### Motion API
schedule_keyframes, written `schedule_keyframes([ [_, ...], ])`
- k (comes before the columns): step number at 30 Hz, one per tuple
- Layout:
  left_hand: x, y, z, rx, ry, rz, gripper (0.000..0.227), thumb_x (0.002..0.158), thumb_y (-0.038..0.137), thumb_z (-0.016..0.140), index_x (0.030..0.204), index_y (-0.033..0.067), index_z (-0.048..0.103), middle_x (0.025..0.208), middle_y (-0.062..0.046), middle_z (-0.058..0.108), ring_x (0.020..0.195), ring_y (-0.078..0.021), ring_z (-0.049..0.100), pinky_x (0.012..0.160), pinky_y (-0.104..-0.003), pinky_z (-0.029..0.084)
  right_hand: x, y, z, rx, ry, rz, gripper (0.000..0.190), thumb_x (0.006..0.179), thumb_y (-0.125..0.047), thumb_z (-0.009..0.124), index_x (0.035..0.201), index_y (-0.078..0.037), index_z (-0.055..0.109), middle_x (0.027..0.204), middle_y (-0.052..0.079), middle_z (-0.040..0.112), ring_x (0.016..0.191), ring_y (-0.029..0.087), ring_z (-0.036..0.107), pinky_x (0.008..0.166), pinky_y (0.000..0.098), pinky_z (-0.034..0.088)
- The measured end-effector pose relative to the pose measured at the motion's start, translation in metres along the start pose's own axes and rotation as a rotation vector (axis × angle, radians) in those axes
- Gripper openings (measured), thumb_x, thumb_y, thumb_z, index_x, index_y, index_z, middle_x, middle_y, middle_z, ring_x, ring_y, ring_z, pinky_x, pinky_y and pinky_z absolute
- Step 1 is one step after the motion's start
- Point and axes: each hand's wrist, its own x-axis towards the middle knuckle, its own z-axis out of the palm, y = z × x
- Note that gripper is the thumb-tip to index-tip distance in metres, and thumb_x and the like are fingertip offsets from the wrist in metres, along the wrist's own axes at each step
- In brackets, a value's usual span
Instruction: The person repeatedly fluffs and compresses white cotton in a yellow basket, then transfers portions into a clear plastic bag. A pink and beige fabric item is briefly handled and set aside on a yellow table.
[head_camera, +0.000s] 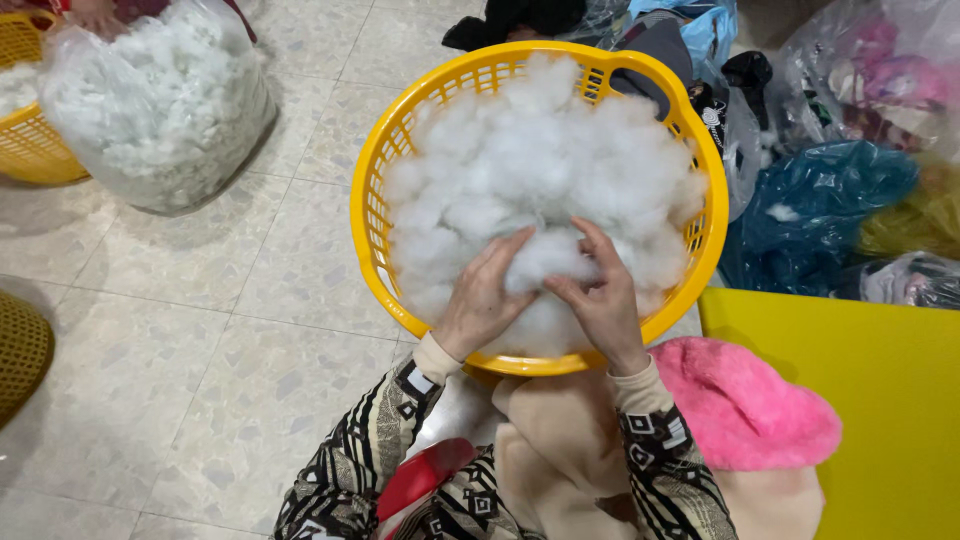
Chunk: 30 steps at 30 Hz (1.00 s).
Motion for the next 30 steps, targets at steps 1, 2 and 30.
schedule_keyframes([
  [1, -0.003, -0.004, 0.005, 0.064, -0.023, -0.044, 0.062, 0.079, 0.011, 0.084, 0.136, 0.0063, 0.061, 0.125, -0.017, 0.065, 0.114, -0.04, 0.065, 0.095, -0.045, 0.055, -0.002, -0.001, 0.0, -0.029, -0.012, -0.097, 0.043, 0.081, -0.002, 0.073, 0.123, 0.001, 0.064, 0.109, 0.001, 0.066, 0.098, 0.009, 0.062, 0.081, 0.0227, 0.053],
  [2, -0.005, -0.008, 0.009, 0.128, -0.063, -0.04, 0.054, 0.078, 0.008, 0.081, 0.13, 0.0066, 0.064, 0.124, -0.017, 0.066, 0.109, -0.0393, 0.066, 0.091, -0.045, 0.055, -0.003, -0.002, -0.001, -0.121, 0.021, -0.105, 0.031, 0.087, -0.002, 0.073, 0.117, 0.0, 0.068, 0.1, 0.002, 0.066, 0.09, 0.01, 0.061, 0.077, 0.0235, 0.051],
  [30, -0.027, -0.027, -0.011, 0.036, 0.147, -0.305, 0.109, 0.075, 0.008, 0.088, 0.161, 0.0067, 0.021, 0.112, -0.025, 0.068, 0.096, -0.038, 0.072, 0.083, -0.044, 0.059, 0.096, 0.09, -0.034, -1.029, -0.55, 0.41, 0.101, 0.078, -0.067, 0.073, 0.152, -0.008, 0.038, 0.171, 0.023, 0.003, 0.153, 0.046, -0.001, 0.108, 0.0826, 0.008],
])
